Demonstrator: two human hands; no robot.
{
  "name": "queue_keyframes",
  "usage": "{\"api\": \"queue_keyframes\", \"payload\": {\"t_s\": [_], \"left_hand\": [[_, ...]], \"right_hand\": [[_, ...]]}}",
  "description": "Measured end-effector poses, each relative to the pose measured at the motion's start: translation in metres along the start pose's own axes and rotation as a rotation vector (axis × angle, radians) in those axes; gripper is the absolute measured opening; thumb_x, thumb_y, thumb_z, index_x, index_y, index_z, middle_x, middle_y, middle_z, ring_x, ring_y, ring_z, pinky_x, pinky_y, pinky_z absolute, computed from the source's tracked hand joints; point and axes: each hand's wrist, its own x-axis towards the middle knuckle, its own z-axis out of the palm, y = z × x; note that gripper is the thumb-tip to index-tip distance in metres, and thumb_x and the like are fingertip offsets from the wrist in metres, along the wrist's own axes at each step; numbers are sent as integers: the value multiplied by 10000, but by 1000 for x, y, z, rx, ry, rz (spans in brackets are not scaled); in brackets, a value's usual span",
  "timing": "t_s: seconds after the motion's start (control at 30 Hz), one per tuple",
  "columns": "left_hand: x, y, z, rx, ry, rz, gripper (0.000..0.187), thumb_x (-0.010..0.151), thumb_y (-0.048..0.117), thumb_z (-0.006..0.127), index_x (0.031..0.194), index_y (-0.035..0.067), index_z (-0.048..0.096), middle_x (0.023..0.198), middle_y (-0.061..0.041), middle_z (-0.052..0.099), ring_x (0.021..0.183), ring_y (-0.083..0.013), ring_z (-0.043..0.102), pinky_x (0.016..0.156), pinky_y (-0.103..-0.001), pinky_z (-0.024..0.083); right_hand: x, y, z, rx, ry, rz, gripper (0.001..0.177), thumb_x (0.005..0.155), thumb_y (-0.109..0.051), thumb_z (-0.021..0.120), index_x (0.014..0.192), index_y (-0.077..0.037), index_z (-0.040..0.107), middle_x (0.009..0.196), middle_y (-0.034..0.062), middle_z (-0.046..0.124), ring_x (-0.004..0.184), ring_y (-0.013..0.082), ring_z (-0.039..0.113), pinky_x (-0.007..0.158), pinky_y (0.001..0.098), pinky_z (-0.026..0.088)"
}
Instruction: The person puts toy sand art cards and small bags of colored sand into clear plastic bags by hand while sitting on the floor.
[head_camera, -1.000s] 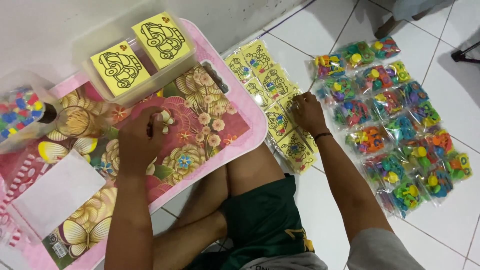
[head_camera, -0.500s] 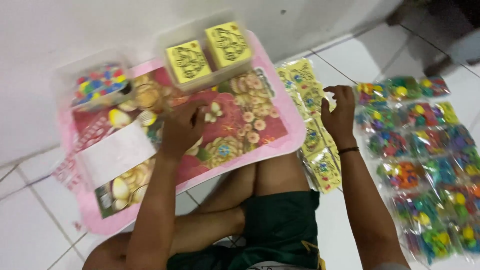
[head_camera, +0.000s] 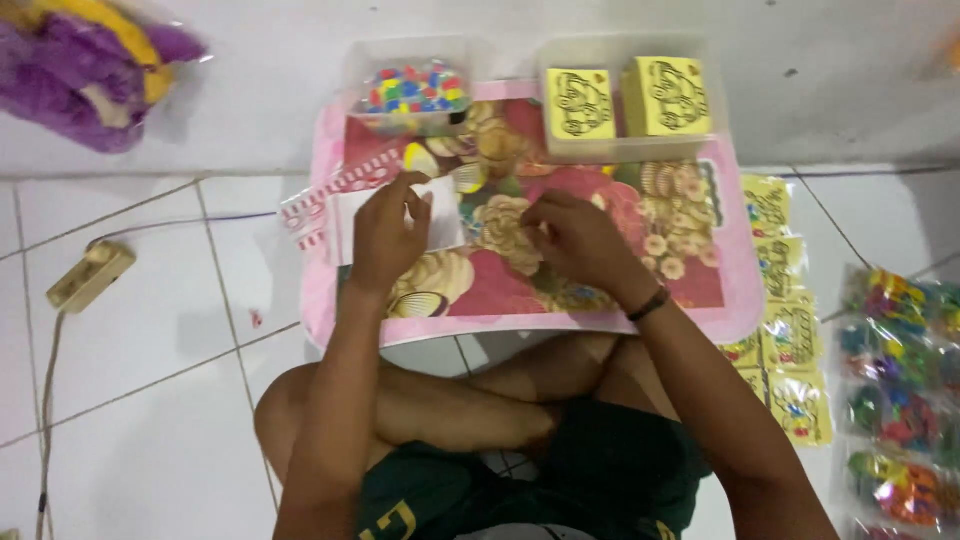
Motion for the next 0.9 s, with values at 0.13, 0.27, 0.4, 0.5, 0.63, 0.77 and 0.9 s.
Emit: {"api": "queue_keyframes", "payload": {"t_s": [0.13, 0.27, 0.4, 0.5, 0.63, 0.77, 0.9], "left_hand": [[-13, -20, 9, 59, -67, -80, 283, 938, 207, 730, 1171, 98, 611, 684, -87, 582, 678, -360, 621, 682, -514, 517], [-14, -28, 16, 191, -121, 21, 330, 919, 234, 687, 1199, 112, 563, 791, -109, 651, 784, -350, 667, 753, -483, 530], [-19, -33, 19, 215, -161, -13, 332, 925, 144, 598, 1249, 119, 528, 756, -74, 630, 806, -316, 652, 765, -444, 513], [-19, -35, 19, 210, -146, 1, 356, 923, 112, 564, 1274, 131, 500, 741, -83, 617, 805, -316, 645, 765, -441, 512], [-19, -32, 14, 188, -137, 0, 350, 926, 96, 546, 1271, 127, 495, 745, -110, 631, 796, -337, 647, 762, -453, 514], [-17, -28, 12, 146, -148, -20, 341, 927, 76, 531, 1263, 114, 489, 757, -117, 633, 786, -352, 644, 749, -464, 509], [-14, -28, 13, 153, -121, -24, 328, 933, 73, 549, 1257, 98, 507, 763, -130, 639, 781, -352, 648, 738, -469, 512]], "right_hand": [[37, -7, 40, 67, -121, -6, 149, 856, -100, 684, 995, -59, 720, 851, 191, 686, 726, 441, 684, 685, 542, 543], [59, 0, 65, 158, -114, 60, 163, 866, -124, 689, 1020, -95, 735, 828, 180, 720, 724, 418, 700, 687, 516, 545], [64, 12, 86, 71, -69, 233, 130, 875, -240, 736, 967, -152, 763, 772, 66, 741, 742, 307, 734, 687, 420, 562], [64, 0, 86, 9, -63, 325, 169, 866, -323, 754, 925, -166, 772, 753, 62, 744, 755, 332, 738, 654, 438, 549], [69, -5, 93, -26, -70, 412, 170, 833, -338, 770, 897, -181, 777, 753, 54, 750, 775, 340, 737, 673, 433, 546], [75, -18, 88, -7, -108, 531, 268, 811, -396, 785, 902, -145, 763, 774, 53, 753, 804, 335, 741, 705, 426, 552], [75, -11, 94, -21, -105, 555, 187, 843, -316, 756, 954, -166, 775, 832, 35, 769, 884, 327, 750, 755, 450, 576]]}}
